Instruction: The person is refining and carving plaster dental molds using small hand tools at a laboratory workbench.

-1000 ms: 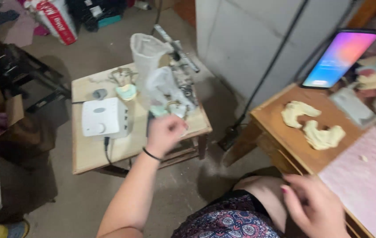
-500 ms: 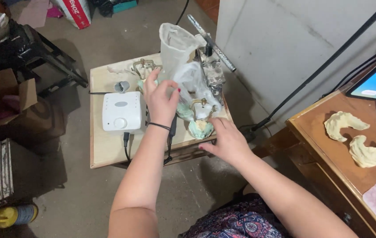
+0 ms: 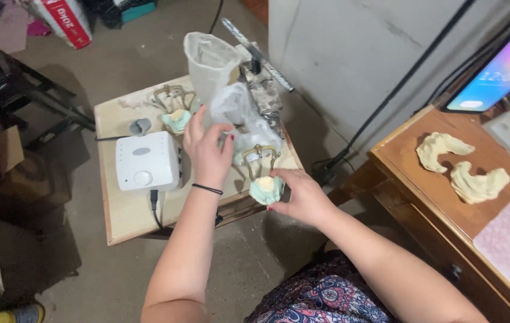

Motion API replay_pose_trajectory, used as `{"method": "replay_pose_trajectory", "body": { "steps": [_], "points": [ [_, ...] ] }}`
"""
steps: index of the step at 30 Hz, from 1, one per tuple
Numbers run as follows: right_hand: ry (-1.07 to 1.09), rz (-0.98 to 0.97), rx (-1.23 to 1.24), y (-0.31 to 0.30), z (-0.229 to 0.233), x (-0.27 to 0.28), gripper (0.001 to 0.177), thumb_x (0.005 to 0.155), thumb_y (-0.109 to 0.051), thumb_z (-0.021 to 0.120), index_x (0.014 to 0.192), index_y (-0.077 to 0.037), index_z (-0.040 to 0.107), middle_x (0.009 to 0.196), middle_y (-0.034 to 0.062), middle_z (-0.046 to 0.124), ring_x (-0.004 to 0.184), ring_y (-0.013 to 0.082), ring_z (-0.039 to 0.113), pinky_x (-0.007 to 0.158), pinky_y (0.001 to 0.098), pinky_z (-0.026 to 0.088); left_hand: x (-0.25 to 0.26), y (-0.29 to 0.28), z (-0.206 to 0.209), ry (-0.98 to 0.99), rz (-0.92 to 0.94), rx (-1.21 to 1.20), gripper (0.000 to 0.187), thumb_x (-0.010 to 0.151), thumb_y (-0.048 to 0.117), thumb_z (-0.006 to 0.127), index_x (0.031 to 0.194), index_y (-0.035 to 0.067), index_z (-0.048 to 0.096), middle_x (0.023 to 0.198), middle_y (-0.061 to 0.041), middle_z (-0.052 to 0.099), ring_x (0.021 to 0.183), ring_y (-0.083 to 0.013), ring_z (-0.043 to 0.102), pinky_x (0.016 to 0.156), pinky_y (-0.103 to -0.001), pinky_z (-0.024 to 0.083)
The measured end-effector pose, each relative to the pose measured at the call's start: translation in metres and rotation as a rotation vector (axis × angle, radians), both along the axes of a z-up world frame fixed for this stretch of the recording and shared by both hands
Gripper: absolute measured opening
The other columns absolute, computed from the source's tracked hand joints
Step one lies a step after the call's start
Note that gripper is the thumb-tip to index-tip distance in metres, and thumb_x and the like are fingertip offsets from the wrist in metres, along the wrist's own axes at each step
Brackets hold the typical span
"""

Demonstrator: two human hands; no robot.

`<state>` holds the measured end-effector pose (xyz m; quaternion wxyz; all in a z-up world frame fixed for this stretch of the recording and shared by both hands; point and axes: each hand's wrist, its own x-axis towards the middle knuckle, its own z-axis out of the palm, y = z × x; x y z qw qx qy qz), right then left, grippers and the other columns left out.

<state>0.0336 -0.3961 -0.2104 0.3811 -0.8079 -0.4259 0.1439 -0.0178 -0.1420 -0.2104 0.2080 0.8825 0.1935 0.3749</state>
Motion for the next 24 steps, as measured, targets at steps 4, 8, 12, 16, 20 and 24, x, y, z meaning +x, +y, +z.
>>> {"method": "replay_pose_trajectory", "body": {
  "steps": [4,8,12,16,20,24],
  "points": [
    [-0.079,-0.001,0.110,-0.060,0.042,-0.018,0.073,0.064,-0.026,0.095,0.128,-0.005,0.068,0.117,0.0173,0.075,0.112,0.0374,0.069,0.105,0.0479,0.051,-0.012,-0.002,0.004,-0.095,-0.114,0.061,0.016,0.088,0.019,0.080,0.103,0.022,0.075,0.153,-0.013,0.047,0.139,-0.0399,0.046,0.112,-0.057,0.037],
    [-0.241,-0.161,0.169,-0.163,0.087,-0.030,0.072,0.074,-0.043,0.087,0.132,-0.007,0.065,0.120,0.0126,0.073,0.109,0.0313,0.069,0.097,0.0433,0.053,-0.022,-0.036,0.018,-0.188,-0.179,0.064,0.013,0.091,0.011,0.079,0.103,0.015,0.076,0.151,-0.021,0.054,0.142,-0.0379,0.049,0.119,-0.049,0.033],
    [-0.349,-0.603,-0.035,-0.278,0.099,-0.027,0.082,0.075,-0.049,0.086,0.142,-0.013,0.057,0.133,0.0090,0.068,0.116,0.0283,0.064,0.099,0.0388,0.046,-0.030,-0.068,0.027,-0.227,-0.234,0.109,0.009,0.096,-0.001,0.078,0.103,0.005,0.077,0.151,-0.028,0.058,0.137,-0.0416,0.053,0.120,-0.049,0.038],
    [-0.413,-0.930,-0.170,-0.359,0.091,-0.021,0.080,0.065,-0.041,0.094,0.134,-0.014,0.063,0.128,0.0099,0.071,0.113,0.0302,0.065,0.096,0.0407,0.048,-0.022,-0.111,0.041,-0.183,-0.286,0.047,0.010,0.097,-0.002,0.078,0.106,0.004,0.077,0.153,-0.024,0.057,0.143,-0.0408,0.052,0.123,-0.052,0.038],
    [-0.235,-1.139,-0.298,-0.397,0.092,-0.031,0.080,0.066,-0.041,0.091,0.136,-0.015,0.063,0.133,0.0073,0.070,0.119,0.0314,0.062,0.097,0.0435,0.046,0.002,-0.164,0.064,-0.242,-0.507,0.046,0.008,0.097,-0.004,0.074,0.102,0.002,0.072,0.141,-0.024,0.061,0.135,-0.0408,0.055,0.119,-0.053,0.042],
    [-0.167,-1.176,-0.308,-0.400,0.097,-0.029,0.079,0.069,-0.041,0.089,0.138,-0.016,0.061,0.137,0.0074,0.068,0.124,0.0320,0.060,0.098,0.0463,0.046,0.041,-0.265,0.097,-0.155,-0.861,0.133,0.010,0.090,0.017,0.074,0.098,0.018,0.080,0.116,-0.007,0.074,0.113,-0.0334,0.065,0.105,-0.051,0.046]
  ]
}}
